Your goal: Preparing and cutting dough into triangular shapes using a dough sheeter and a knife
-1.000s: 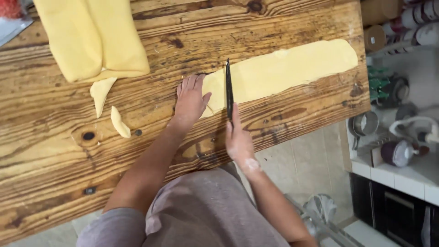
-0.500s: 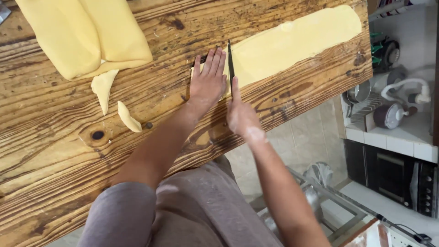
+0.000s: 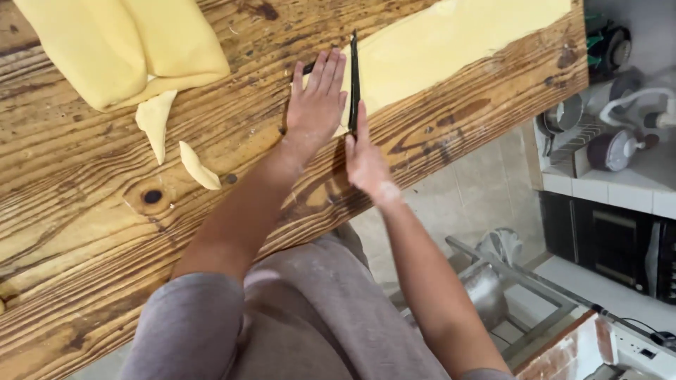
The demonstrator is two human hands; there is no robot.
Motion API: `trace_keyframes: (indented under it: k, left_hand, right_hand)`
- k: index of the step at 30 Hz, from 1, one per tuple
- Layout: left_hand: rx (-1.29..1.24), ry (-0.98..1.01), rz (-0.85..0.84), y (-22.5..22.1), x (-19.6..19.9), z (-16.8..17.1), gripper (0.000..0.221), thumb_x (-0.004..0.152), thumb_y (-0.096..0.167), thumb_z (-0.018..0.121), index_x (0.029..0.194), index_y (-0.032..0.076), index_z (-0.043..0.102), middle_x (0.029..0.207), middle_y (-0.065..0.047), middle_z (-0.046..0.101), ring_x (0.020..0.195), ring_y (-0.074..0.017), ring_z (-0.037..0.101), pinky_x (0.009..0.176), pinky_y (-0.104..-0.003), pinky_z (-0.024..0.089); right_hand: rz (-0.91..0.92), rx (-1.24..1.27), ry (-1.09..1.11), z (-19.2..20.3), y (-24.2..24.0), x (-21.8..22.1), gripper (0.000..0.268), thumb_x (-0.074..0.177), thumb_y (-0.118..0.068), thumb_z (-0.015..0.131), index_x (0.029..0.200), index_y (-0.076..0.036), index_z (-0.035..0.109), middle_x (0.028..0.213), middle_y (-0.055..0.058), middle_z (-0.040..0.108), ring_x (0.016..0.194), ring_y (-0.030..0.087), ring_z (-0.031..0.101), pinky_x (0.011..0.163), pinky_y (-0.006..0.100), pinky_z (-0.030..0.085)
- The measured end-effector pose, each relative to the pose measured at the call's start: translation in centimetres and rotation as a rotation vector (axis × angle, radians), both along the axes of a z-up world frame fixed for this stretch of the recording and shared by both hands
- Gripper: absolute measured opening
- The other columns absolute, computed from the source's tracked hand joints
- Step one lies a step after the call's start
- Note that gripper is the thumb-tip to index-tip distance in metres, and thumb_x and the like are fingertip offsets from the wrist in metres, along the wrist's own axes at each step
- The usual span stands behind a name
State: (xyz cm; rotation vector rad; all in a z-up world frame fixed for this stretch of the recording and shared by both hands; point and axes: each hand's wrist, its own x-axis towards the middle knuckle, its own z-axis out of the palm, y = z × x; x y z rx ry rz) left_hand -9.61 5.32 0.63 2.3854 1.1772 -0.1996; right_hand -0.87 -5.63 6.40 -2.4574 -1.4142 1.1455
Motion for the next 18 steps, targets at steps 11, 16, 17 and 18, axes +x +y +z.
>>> trace_keyframes:
  k: [11, 16, 17, 18]
  left_hand:
    - [-0.016, -0.064, 0.058, -0.4, 0.5, -2.6, 0.063, 0.111, 0.037, 0.018, 0.167, 0.015, 0.001, 0.175, -0.002, -0.003, 0.16, -0.0214, -0.006, 0.125, -0.062, -0.011]
    - [-0.048, -0.05, 0.097, -3.4, 1.4, 3.2, 0.065, 0.109, 0.036, 0.021, 0.167, 0.012, 0.003, 0.175, -0.006, 0.0, 0.161, -0.0224, -0.002, 0.125, -0.061, -0.013]
    - [-0.099, -0.054, 0.096, -4.6, 1.9, 5.2, 0.066, 0.108, 0.035, 0.023, 0.166, 0.009, 0.003, 0.175, -0.009, 0.004, 0.161, -0.0238, 0.002, 0.125, -0.06, -0.01]
    - [-0.096, -0.056, 0.126, -5.7, 2.7, 4.0, 0.066, 0.108, 0.035, 0.023, 0.166, 0.009, 0.003, 0.175, -0.009, 0.004, 0.161, -0.0238, 0.002, 0.125, -0.06, -0.01]
  right_hand:
    - [0.359, -0.321, -0.13, 9.6, 7.6, 5.9, 0.07, 0.102, -0.037, 0.04, 0.165, -0.024, 0.014, 0.078, 0.016, 0.077, 0.068, 0.031, 0.078, 0.085, 0.049, 0.061]
    - [0.468, -0.278, -0.242, 11.5, 7.5, 8.3, 0.065, 0.104, -0.037, 0.037, 0.165, -0.036, 0.014, 0.096, 0.025, 0.074, 0.095, 0.043, 0.072, 0.094, 0.056, 0.054]
    - [0.506, -0.262, -0.288, 12.0, 7.6, 8.8, 0.064, 0.105, -0.037, 0.035, 0.165, -0.04, 0.014, 0.103, 0.029, 0.073, 0.107, 0.049, 0.069, 0.098, 0.058, 0.051]
    - [0.535, -0.255, -0.293, 13.6, 7.3, 8.8, 0.064, 0.105, -0.037, 0.035, 0.165, -0.04, 0.014, 0.103, 0.029, 0.073, 0.107, 0.049, 0.069, 0.098, 0.058, 0.051]
